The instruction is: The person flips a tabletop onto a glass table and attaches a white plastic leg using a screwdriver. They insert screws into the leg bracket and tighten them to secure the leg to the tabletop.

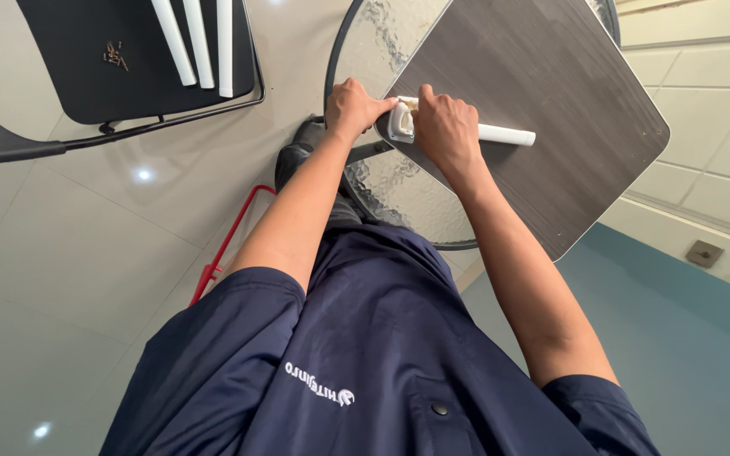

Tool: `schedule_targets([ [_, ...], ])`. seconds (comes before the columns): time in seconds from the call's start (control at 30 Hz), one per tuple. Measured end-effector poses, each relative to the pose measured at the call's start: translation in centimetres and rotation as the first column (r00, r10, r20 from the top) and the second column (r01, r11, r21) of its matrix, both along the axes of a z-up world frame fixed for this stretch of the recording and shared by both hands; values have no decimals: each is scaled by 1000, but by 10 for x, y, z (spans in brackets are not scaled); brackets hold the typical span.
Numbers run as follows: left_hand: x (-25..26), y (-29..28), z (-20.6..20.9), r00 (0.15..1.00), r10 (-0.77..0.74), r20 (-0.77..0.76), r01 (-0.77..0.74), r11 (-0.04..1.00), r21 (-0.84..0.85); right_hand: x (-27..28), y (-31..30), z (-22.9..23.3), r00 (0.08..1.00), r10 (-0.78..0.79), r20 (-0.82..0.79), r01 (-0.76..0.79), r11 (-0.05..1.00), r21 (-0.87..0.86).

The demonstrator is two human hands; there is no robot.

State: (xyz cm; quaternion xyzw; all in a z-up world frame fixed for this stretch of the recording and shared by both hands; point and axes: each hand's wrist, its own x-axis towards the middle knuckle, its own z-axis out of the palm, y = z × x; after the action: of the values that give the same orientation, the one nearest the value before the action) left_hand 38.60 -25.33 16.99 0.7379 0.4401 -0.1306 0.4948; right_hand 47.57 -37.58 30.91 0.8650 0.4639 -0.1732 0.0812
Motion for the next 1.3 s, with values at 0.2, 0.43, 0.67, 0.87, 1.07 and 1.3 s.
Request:
schedule_targets([
  [0.2,4,2,10,997,19,-76,-23,999,-42,-4,8,-2,987,-155,28,157,982,-101],
  [0.43,5,3,11,996,6,-88,-8,1000,-27,-5,8,6,998,-51,34,51,999,1],
  [0.67,6,3,9,994,-19,-104,15,999,-48,-3,14,-2,992,-119,28,120,992,-36],
  [0.87,7,4,11,994,-24,-107,19,999,-48,-5,14,6,991,-128,43,130,990,-48],
  [1.07,6,1,13,995,-11,-101,7,999,-46,0,9,-1,996,-74,39,73,997,25],
  [1.3,5,-1,22,992,6,-129,-15,997,-71,0,15,-3,983,-182,-12,181,981,-73],
])
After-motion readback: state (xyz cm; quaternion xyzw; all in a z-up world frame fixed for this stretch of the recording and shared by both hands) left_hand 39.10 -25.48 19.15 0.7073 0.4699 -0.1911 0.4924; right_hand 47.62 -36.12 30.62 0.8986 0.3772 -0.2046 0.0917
